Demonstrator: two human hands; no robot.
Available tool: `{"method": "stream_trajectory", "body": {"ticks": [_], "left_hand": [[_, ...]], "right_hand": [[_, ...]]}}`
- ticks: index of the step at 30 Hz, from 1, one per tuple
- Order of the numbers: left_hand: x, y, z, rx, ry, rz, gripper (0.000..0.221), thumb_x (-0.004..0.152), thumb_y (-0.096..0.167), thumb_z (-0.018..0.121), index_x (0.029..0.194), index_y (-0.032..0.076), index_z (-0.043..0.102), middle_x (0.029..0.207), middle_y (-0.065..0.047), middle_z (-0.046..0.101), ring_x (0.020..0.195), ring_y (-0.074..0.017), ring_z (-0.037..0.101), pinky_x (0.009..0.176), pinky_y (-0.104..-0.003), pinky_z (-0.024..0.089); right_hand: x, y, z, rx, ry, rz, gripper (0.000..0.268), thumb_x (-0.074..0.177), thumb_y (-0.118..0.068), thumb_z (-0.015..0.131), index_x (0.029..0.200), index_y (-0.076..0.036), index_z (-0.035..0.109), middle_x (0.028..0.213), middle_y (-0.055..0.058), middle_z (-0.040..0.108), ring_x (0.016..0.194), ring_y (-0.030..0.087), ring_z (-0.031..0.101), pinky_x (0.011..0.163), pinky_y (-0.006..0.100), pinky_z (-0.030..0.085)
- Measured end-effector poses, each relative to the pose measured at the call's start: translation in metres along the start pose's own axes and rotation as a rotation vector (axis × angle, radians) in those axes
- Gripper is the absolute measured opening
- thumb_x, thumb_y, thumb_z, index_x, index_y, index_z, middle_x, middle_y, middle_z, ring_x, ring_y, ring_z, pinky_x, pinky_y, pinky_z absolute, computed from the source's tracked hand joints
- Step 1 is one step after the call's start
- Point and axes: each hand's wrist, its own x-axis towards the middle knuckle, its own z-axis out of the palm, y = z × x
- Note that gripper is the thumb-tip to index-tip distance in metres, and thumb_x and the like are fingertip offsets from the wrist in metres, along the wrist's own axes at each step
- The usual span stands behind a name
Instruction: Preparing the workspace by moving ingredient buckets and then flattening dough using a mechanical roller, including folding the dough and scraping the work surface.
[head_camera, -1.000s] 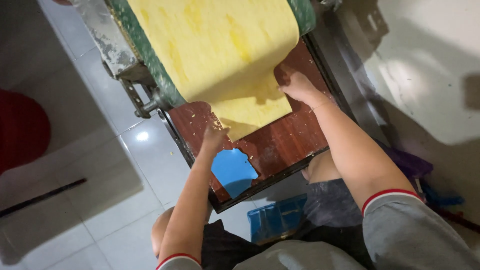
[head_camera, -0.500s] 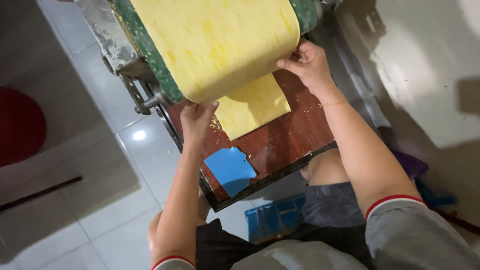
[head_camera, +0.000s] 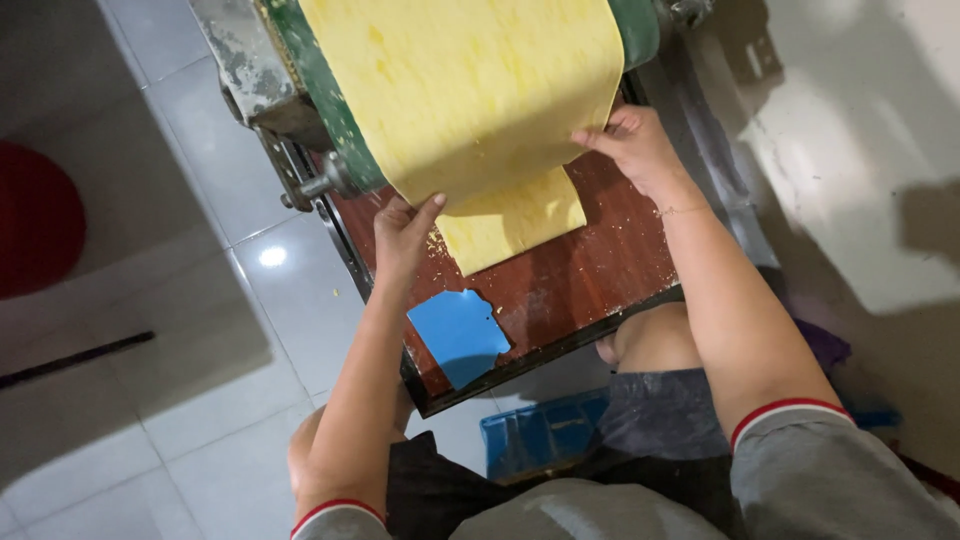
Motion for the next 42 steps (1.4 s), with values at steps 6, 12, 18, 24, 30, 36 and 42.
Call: {"method": "stream_trajectory", "body": {"ticks": [6,12,18,24,30,36,42], "left_hand": [[0.014,-0.102,-0.027,0.125,-0.012,-0.106,0.025,0.091,0.023,0.082,0.08,0.002,0.074,0.067,-0.006,0.064,0.066,-0.0114,0.053,0.062,-0.027,0.043],[0.013,-0.103,-0.026,0.131,-0.039,-0.16,0.03,0.089,0.027,0.084,0.086,-0.001,0.075,0.068,-0.006,0.062,0.068,-0.014,0.052,0.063,-0.027,0.041],[0.01,-0.133,-0.029,0.182,-0.095,-0.235,0.031,0.093,0.026,0.08,0.096,-0.004,0.074,0.078,-0.013,0.07,0.076,-0.0167,0.058,0.072,-0.032,0.048],[0.012,-0.197,-0.034,0.428,-0.127,-0.358,0.046,0.092,0.043,0.079,0.107,-0.001,0.074,0.094,-0.019,0.075,0.093,-0.0291,0.071,0.081,-0.044,0.054],[0.001,-0.185,-0.024,0.597,-0.152,-0.403,0.045,0.096,0.043,0.068,0.113,0.002,0.07,0.105,-0.022,0.073,0.106,-0.0387,0.07,0.087,-0.051,0.055],[-0.003,-0.194,-0.028,0.502,-0.162,-0.463,0.056,0.095,0.034,0.066,0.141,0.008,0.049,0.114,-0.021,0.072,0.113,-0.0365,0.069,0.093,-0.048,0.057],[-0.002,-0.203,-0.028,0.514,-0.186,-0.56,0.083,0.087,0.038,0.073,0.156,0.009,0.037,0.117,-0.016,0.073,0.116,-0.0301,0.068,0.099,-0.043,0.057]], "right_hand": [[0.006,0.025,-0.013,-0.023,-0.108,0.129,0.019,0.087,-0.012,0.087,0.097,-0.002,0.074,0.087,0.003,0.076,0.072,0.002,0.067,0.071,0.016,0.053],[0.014,0.046,-0.011,-0.013,-0.092,0.171,0.022,0.087,-0.013,0.087,0.099,-0.002,0.072,0.086,0.0,0.075,0.073,0.001,0.068,0.071,0.015,0.054],[0.016,0.066,-0.022,-0.158,-0.184,0.283,0.036,0.087,-0.023,0.087,0.107,0.002,0.071,0.09,0.005,0.075,0.076,0.006,0.069,0.072,0.019,0.056],[0.015,0.088,-0.025,-0.414,-0.249,0.381,0.038,0.092,-0.028,0.082,0.115,0.0,0.072,0.098,0.007,0.076,0.085,0.013,0.071,0.074,0.027,0.057],[0.012,0.113,-0.018,-0.322,-0.268,0.485,0.045,0.093,-0.013,0.076,0.13,0.009,0.061,0.111,0.02,0.072,0.096,0.027,0.072,0.079,0.04,0.061],[0.011,0.12,-0.008,-0.423,-0.314,0.494,0.066,0.09,-0.012,0.078,0.146,0.006,0.047,0.115,0.024,0.068,0.1,0.033,0.071,0.081,0.044,0.061],[0.008,0.119,-0.004,-0.567,-0.376,0.491,0.085,0.088,-0.013,0.08,0.155,0.008,0.033,0.121,0.027,0.067,0.111,0.036,0.067,0.088,0.042,0.058]]}}
